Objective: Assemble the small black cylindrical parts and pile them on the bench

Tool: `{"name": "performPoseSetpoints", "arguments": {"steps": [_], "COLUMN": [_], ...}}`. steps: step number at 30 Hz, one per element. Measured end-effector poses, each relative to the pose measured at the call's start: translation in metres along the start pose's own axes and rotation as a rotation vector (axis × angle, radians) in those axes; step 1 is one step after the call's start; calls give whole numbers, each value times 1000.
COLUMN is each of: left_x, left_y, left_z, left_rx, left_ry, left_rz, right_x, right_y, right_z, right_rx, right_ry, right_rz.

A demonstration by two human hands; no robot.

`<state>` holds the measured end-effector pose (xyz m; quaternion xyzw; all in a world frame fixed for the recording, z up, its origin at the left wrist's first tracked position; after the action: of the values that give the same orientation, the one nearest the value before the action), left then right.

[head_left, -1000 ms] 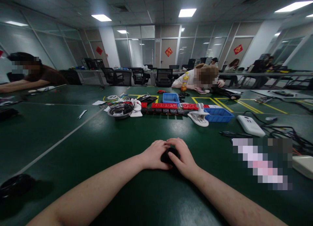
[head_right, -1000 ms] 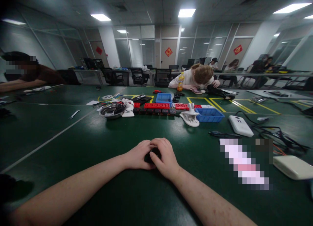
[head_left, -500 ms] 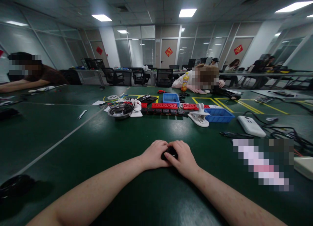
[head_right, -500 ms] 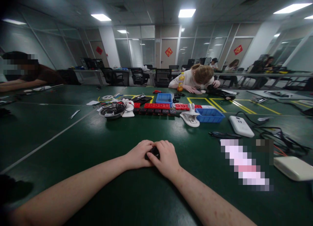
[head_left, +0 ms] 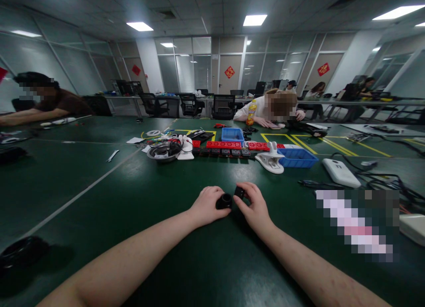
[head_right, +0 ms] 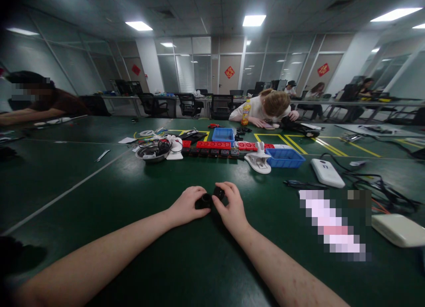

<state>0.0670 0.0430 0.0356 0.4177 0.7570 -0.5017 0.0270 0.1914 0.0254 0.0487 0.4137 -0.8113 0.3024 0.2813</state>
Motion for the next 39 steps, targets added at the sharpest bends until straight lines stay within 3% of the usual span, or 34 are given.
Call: {"name": "performPoseSetpoints", "arguments": {"steps": [4, 10, 19, 29, 32, 34, 36, 39], "left_x": [6, 3, -1, -13, 3, 27, 59, 116], "left_y": [-5, -11, -5, -11, -13, -22, -40, -81], "left_z": [-1, -3, -5, -11, -16, -20, -21, -15], "left_rx": [-34, -45, 33, 155, 182, 189, 191, 186], "left_ry": [-60, -75, -15, -8, -50, -108, -188, -332], "left_rz": [-3, 50, 32, -169, -238, -298, -370, -483], "right_x": [-4, -13, -21, -16, -14, -13, -11, -10], "right_y": [1, 10, 15, 16, 16, 17, 17, 18], "right_z": [-1, 1, 7, 10, 11, 12, 13, 14], "right_rx": [-10, 78, 141, 200, 222, 240, 258, 271], "right_ry": [9, 31, 55, 51, 43, 31, 17, 0], "right_rz": [28, 133, 256, 336, 358, 368, 376, 386]}}
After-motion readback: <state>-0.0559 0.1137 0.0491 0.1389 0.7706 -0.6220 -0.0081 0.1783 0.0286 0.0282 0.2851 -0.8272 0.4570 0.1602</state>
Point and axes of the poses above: each hand's wrist, its own z-axis away from the middle knuckle, its own y-axis out of the palm, x = y × z, the point moved 9 cm from there along -z, towards the middle knuckle, and after that the axes turned 15 degrees about -x, right-handed, at the moved point
